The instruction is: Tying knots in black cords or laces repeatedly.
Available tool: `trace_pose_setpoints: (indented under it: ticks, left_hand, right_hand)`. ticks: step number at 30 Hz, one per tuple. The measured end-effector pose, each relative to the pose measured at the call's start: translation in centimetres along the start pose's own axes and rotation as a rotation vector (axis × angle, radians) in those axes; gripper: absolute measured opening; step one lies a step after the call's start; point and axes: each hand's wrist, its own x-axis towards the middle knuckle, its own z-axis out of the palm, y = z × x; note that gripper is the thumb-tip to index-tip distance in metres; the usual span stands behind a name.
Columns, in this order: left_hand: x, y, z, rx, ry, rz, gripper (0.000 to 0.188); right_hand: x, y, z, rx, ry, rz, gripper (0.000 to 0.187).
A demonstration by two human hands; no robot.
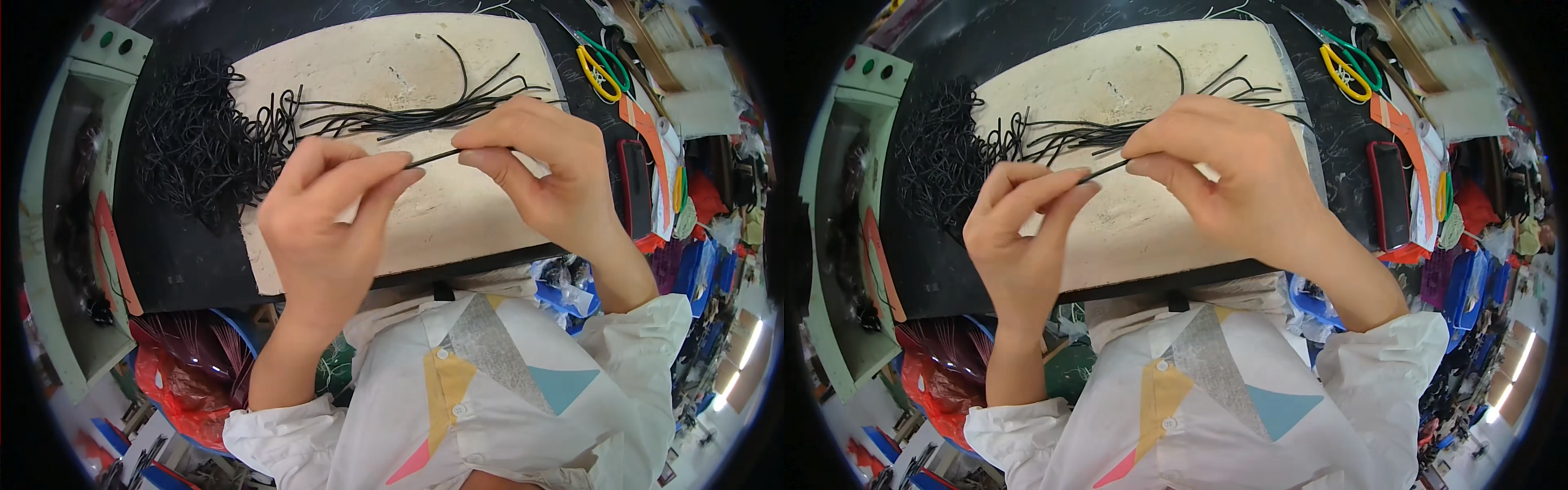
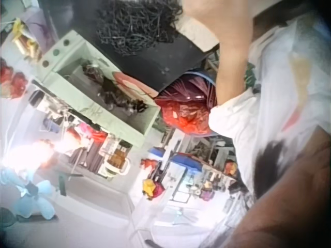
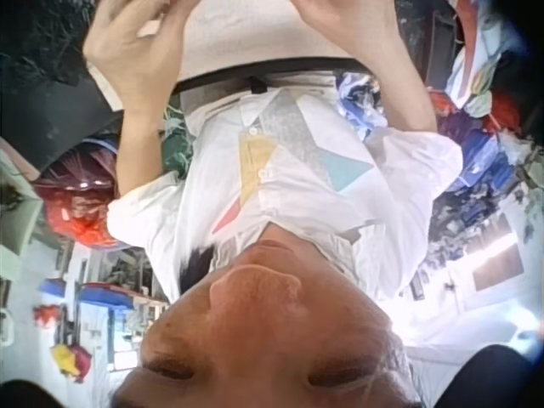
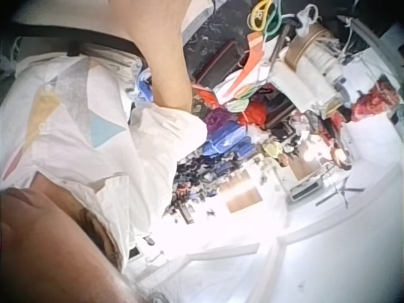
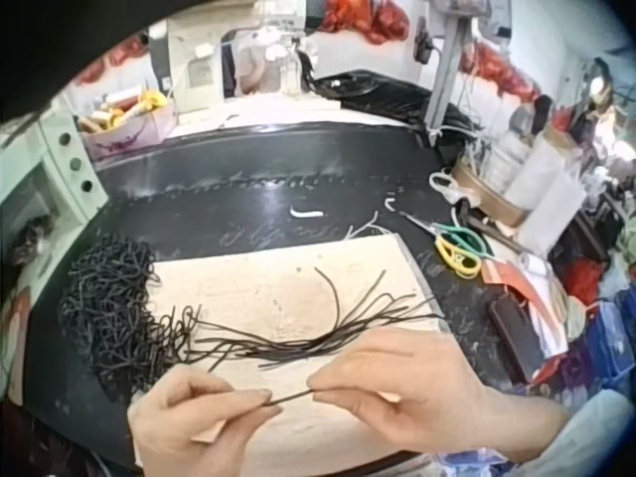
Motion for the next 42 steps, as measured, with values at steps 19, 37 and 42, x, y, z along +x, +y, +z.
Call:
trace_pose_setpoints:
  ticks: [19, 37, 42]
  left_hand:
    - [-2.8, 0.0, 0.8, -0.974, -0.121, -0.629, 0.019]
    - [-4.8, -0.4, 2.3, -0.844, -0.006, -0.512, 0.017]
    - [-5.3, -0.8, 2.2, -0.835, -0.023, -0.52, 0.015]
  right_hand:
    - [-2.4, -0.7, 2.3, 1.086, -0.123, 0.778, 0.014]
    - [-3.6, -1.0, 3.0, 1.217, 0.002, 0.821, 0.015]
    - [-4.2, -1.2, 3.6, 1.173, 0.097, 0.837, 0.016]
